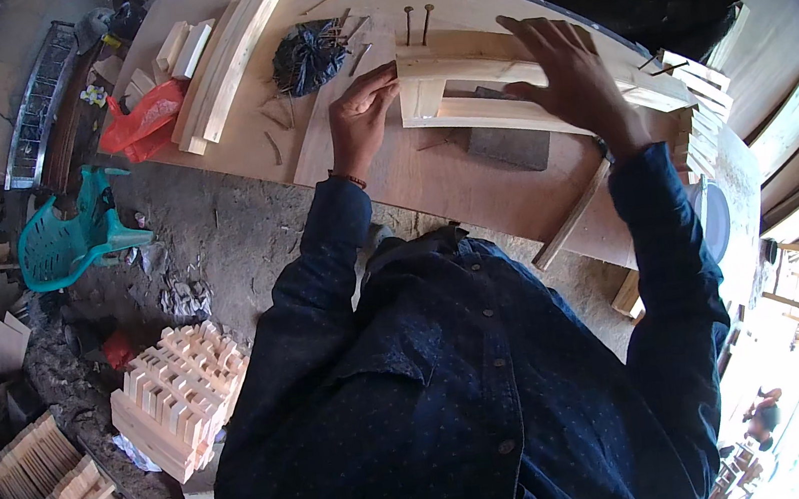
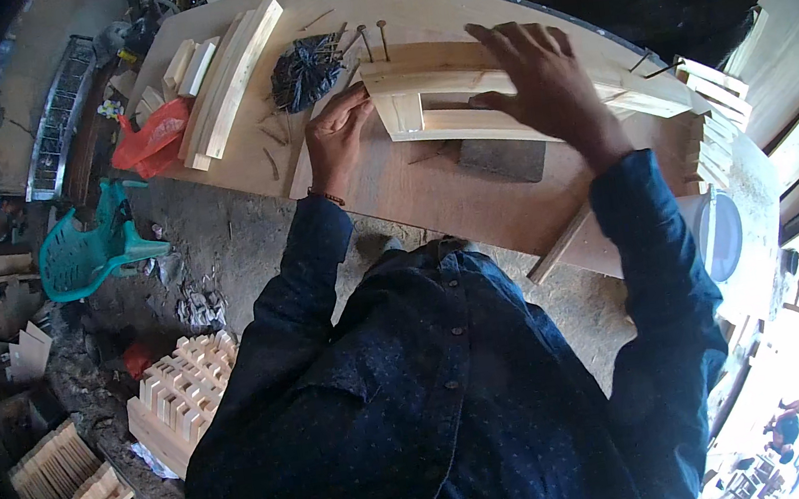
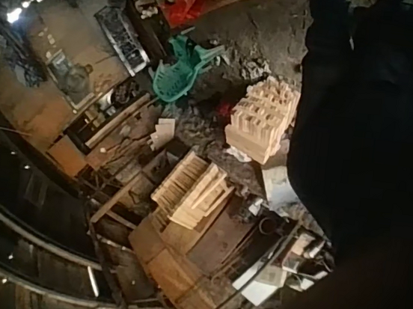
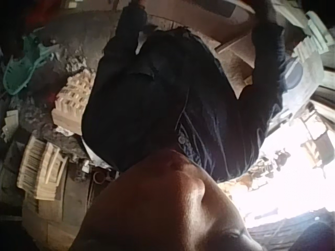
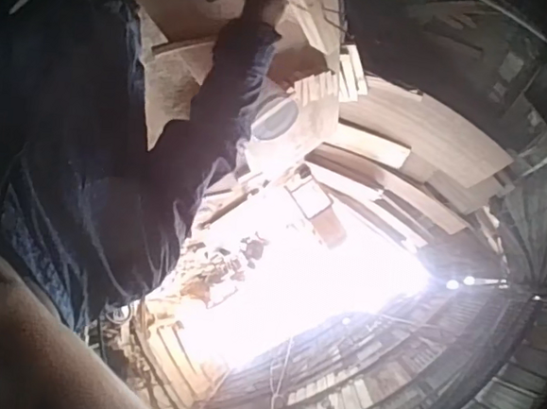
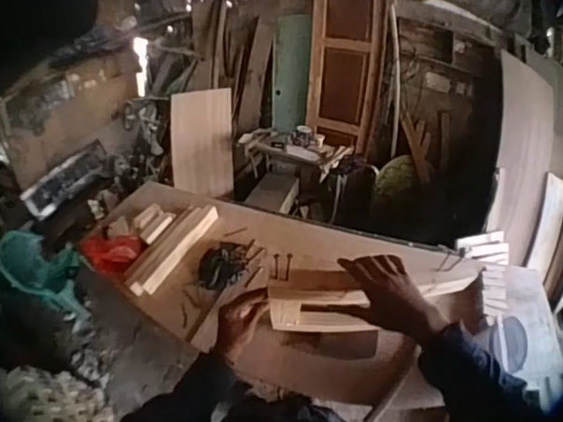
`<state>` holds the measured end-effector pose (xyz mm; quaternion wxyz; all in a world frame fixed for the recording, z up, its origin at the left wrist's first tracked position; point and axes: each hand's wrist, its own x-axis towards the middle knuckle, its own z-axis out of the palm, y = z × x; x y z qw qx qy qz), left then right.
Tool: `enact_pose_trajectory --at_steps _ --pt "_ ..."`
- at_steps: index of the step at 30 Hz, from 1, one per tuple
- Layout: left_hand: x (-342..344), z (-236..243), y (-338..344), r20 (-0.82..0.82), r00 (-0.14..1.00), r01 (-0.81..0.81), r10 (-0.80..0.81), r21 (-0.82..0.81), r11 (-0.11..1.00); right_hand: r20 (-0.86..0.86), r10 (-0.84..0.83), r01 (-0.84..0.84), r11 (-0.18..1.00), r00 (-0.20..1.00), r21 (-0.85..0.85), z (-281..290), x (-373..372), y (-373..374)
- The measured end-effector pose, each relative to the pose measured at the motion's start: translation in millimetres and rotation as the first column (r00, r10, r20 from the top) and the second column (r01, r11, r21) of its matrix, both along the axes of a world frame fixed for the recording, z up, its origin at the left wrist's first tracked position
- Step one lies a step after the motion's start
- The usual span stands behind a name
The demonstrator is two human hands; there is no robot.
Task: Assembling a wooden frame by hammering nails into curved and straight wooden pieces.
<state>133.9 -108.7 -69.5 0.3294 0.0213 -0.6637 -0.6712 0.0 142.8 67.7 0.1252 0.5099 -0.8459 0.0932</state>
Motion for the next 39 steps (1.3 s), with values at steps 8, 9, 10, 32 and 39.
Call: enact_pose_trajectory --at_steps 8,9,10,32,39 --pt "-3.4 -6.8 11.0 0.064 0.997 -0.047 0.045 0.028 0.998 -0.097 -0.06 0.06 0.998 0.993 0.0 -17.0 26.8 -66.1" --pt "-3.4 -7.9 11.8 0.052 0.997 -0.054 0.051 0.058 0.997 -0.072 -0.104 0.109 0.992 0.992 0.065 -19.5 25.9 -68.2" --pt "-2.5 -9.1 13.6 0.056 0.996 -0.069 0.065 0.068 0.995 -0.075 -0.112 0.117 0.99 0.991 0.074 -22.3 25.6 -69.2" --pt "-4.4 -4.0 27.1 0.082 0.983 -0.171 0.162 0.113 0.979 -0.151 -0.073 0.089 0.991 0.986 0.105 -15.8 22.9 -81.8" --pt "-5.8 -6.7 30.6 0.029 0.98 -0.198 0.196 0.134 0.971 -0.115 -0.063 0.075 0.992 0.991 0.098 -15.0 22.5 -80.8"
